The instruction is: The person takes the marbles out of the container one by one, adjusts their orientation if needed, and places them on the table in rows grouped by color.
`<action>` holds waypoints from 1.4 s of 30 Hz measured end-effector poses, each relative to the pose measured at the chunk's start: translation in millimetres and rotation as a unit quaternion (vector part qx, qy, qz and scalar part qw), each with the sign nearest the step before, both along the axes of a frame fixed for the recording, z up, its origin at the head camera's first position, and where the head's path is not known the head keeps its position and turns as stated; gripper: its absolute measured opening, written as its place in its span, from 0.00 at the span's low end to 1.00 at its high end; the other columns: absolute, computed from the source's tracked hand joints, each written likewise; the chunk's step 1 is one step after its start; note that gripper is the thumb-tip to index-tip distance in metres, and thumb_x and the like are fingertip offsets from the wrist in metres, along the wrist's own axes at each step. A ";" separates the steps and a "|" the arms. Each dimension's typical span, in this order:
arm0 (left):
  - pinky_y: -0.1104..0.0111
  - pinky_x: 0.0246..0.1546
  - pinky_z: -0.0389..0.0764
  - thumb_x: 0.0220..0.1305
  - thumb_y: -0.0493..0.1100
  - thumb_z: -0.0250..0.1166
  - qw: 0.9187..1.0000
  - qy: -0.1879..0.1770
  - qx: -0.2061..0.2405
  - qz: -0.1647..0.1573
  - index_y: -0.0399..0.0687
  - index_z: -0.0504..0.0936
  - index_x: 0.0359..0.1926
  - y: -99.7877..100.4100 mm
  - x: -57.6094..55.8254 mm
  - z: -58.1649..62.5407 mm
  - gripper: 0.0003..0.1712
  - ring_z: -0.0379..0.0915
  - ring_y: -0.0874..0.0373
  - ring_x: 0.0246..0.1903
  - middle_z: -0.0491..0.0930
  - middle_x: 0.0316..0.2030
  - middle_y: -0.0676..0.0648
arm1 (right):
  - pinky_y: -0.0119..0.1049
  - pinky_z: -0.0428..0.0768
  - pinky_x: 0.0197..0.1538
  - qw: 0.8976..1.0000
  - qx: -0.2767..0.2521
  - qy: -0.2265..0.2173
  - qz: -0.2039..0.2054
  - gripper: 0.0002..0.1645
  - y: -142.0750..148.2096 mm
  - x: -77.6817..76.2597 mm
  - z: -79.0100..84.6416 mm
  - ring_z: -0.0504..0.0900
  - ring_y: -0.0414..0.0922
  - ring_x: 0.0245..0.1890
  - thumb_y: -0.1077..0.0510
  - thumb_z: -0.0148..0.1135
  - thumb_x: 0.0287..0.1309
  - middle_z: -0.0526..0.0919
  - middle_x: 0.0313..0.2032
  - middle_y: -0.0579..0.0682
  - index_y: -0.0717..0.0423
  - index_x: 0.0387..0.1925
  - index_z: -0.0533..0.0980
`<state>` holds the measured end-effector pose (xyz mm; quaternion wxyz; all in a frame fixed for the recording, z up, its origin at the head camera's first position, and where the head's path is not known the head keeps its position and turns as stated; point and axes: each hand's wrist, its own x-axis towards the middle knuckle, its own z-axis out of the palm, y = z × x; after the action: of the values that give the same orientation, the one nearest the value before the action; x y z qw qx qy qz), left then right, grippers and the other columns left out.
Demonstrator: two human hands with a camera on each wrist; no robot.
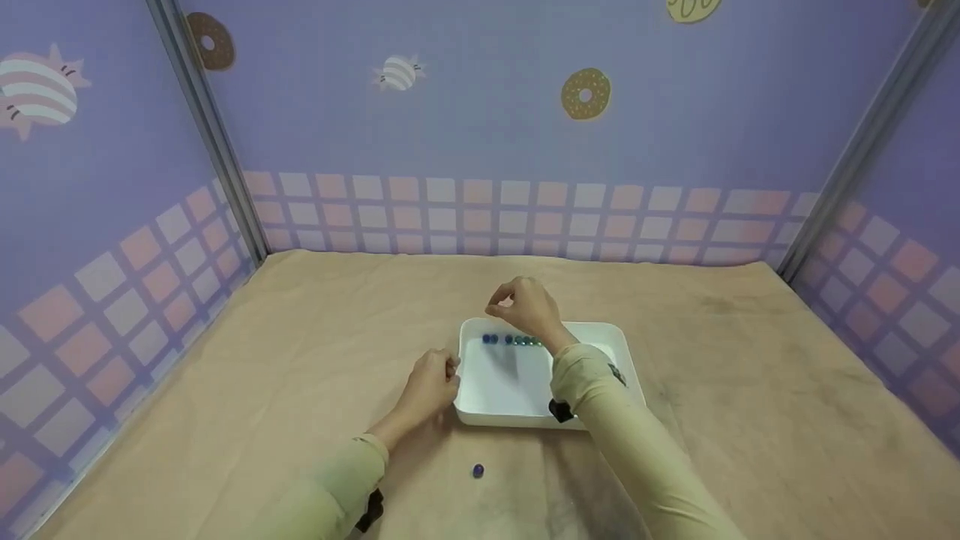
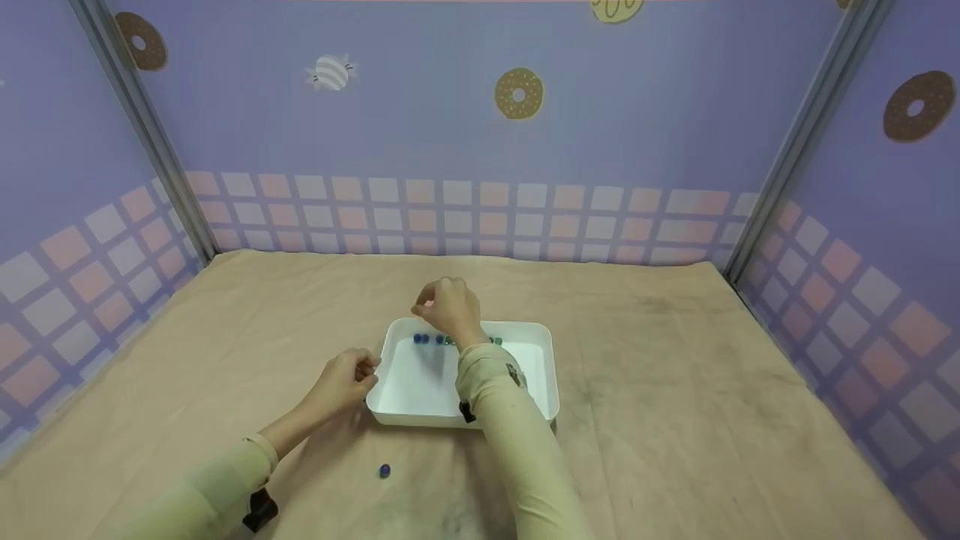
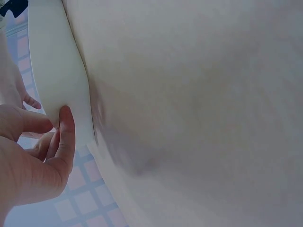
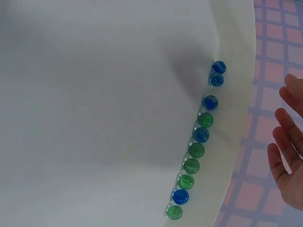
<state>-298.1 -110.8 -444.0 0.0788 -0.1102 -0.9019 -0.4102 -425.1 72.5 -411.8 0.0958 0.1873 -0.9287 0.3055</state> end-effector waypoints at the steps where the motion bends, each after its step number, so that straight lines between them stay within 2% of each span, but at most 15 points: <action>1: 0.66 0.36 0.76 0.58 0.23 0.56 1.000 0.002 0.000 0.000 0.25 0.78 0.40 0.0 0.0 -0.2 0.09 0.69 0.55 0.33 0.75 0.33 0.39 | 0.47 0.79 0.55 1.000 0.006 -0.001 0.007 0.07 -0.2 -0.4 0.0 0.80 0.50 0.50 0.50 0.71 0.55 0.86 0.45 0.48 0.47 0.33 0.88; 12: 0.65 0.37 0.76 0.58 0.24 0.57 1.000 0.000 0.000 0.006 0.27 0.78 0.39 0.9 -0.3 -1.6 0.08 0.70 0.55 0.34 0.75 0.34 0.39 | 0.48 0.76 0.61 0.993 0.085 0.019 0.085 0.06 -0.4 -4.4 -1.7 0.77 0.52 0.55 0.53 0.73 0.54 0.87 0.45 0.50 0.50 0.32 0.88; 21: 0.68 0.36 0.73 0.58 0.25 0.57 1.000 0.010 -0.024 0.000 0.29 0.77 0.40 0.1 -0.1 -0.4 0.08 0.67 0.56 0.34 0.74 0.33 0.41 | 0.49 0.78 0.58 0.983 0.148 0.032 0.108 0.06 1.9 -7.1 -5.9 0.76 0.51 0.54 0.52 0.73 0.53 0.85 0.48 0.48 0.46 0.34 0.89; 25: 0.68 0.35 0.74 0.58 0.24 0.57 1.000 0.004 -0.022 -0.002 0.28 0.77 0.41 -0.9 -0.5 -0.8 0.09 0.68 0.56 0.33 0.74 0.33 0.41 | 0.48 0.78 0.57 0.977 0.160 0.041 0.134 0.06 1.3 -8.8 -7.5 0.77 0.51 0.53 0.54 0.74 0.52 0.86 0.47 0.50 0.48 0.34 0.89; 34: 0.67 0.37 0.76 0.59 0.25 0.57 1.000 -0.008 -0.021 0.008 0.27 0.78 0.42 -0.9 -1.4 -1.4 0.10 0.70 0.55 0.35 0.75 0.35 0.40 | 0.48 0.76 0.61 0.968 0.164 0.022 0.187 0.09 -2.6 -13.4 -11.8 0.76 0.54 0.55 0.58 0.74 0.52 0.84 0.50 0.54 0.51 0.38 0.89; 42: 0.68 0.37 0.76 0.59 0.25 0.57 1.000 -0.012 -0.015 0.007 0.26 0.78 0.43 -0.6 0.4 -0.2 0.10 0.70 0.56 0.35 0.75 0.35 0.40 | 0.48 0.76 0.59 0.968 0.168 0.009 0.186 0.10 -3.0 -17.2 -21.5 0.75 0.52 0.55 0.60 0.73 0.52 0.84 0.50 0.52 0.50 0.38 0.89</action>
<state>-297.7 -111.4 -444.2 0.0687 -0.1004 -0.9096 -0.3973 -442.3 69.5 -433.3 0.0127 0.3731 -0.9145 0.1556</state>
